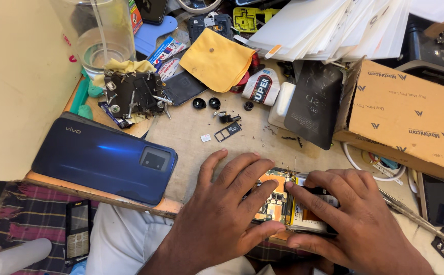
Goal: The person repairs a disassembled smartphone on a cluttered workbench, peeling the old battery out of the phone body and pressing a new battery into place. They hold the phone up, work the battery connector and adhesive with their fingers and a thin pry tool, and reposition the battery inside the frame.
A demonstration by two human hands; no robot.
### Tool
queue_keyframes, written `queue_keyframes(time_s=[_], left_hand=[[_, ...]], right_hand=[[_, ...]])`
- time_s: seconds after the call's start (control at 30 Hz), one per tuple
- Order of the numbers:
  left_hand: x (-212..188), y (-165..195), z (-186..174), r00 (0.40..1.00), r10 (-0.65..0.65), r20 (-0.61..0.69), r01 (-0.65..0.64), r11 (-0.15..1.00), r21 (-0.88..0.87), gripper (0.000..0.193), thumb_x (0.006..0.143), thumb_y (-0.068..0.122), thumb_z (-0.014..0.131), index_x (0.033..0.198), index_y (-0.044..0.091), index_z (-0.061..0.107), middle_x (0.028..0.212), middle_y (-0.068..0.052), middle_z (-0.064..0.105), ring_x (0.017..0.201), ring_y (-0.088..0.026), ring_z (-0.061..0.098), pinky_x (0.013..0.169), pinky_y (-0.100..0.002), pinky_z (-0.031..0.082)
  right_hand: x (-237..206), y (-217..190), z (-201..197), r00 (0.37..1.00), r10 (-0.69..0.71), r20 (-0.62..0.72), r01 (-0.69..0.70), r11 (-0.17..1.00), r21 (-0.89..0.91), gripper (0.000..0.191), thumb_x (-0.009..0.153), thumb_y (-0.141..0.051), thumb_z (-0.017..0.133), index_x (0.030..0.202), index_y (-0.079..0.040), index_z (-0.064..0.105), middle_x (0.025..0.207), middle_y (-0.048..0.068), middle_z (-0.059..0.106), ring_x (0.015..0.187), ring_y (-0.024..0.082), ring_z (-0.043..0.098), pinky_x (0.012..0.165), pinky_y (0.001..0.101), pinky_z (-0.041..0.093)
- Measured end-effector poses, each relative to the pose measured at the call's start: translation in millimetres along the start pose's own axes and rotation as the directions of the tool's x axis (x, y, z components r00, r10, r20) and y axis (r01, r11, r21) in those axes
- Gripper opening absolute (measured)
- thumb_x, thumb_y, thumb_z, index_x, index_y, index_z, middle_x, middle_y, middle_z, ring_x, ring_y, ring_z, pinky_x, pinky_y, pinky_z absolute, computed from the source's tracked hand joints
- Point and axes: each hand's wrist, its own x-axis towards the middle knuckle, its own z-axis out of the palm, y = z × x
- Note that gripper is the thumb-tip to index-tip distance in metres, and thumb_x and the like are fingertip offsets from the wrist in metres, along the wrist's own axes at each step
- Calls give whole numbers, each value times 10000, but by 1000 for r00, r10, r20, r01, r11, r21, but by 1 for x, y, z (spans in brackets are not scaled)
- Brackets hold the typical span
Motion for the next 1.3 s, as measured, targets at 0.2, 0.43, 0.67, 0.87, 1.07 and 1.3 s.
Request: queue_keyframes(time_s=[0.2,0.43,0.67,0.87,1.07,1.3], left_hand=[[-1,-1,1,1000,2,0,-2,1000,10,630,888,508,732,1298,42,624,1421,-124,530,1405,-307,439,1183,-591,258],[-1,-3,4,1000,-3,16,3,1000,-26,625,893,506,734,1309,51,630,1375,-107,569,1370,-284,483,1188,-568,289],[1,-6,3,999,-16,37,18,998,-65,625,858,476,756,1297,48,634,1357,-113,565,1359,-296,484,1191,-548,295],[2,-8,1,1000,-14,22,16,996,-91,600,856,444,774,1292,55,637,1352,-120,563,1342,-318,494,1193,-531,320],[2,-9,-2,1000,-7,10,8,993,-120,585,848,439,781,1266,52,644,1349,-131,566,1329,-347,498,1179,-526,334],[3,-10,-1,1000,-21,-3,20,990,-140,602,844,456,791,1260,45,647,1339,-128,575,1323,-340,507,1176,-521,346]], right_hand=[[-1,0,1,1000,8,-11,-8,1000,21,705,803,-646,721,1337,-189,667,1207,69,560,1124,279,525,960,460,409],[-3,-2,5,999,-13,-50,11,999,-44,724,802,-649,684,1370,-202,640,1232,84,553,1160,297,515,990,482,384],[4,-5,2,998,-49,-48,44,992,-118,687,826,-646,657,1335,-185,653,1231,81,577,1127,286,539,951,475,385],[22,-10,-2,996,-76,-50,72,995,-76,613,774,-592,711,1146,-106,701,1183,98,610,1071,306,574,901,467,418],[23,-8,-4,997,-11,-79,16,998,62,639,760,-632,770,1174,-148,728,1237,69,603,1131,280,558,941,445,407],[11,-3,1,992,101,-72,-86,980,181,759,684,-546,795,1289,-105,668,1307,95,596,1203,325,531,1004,486,403]])
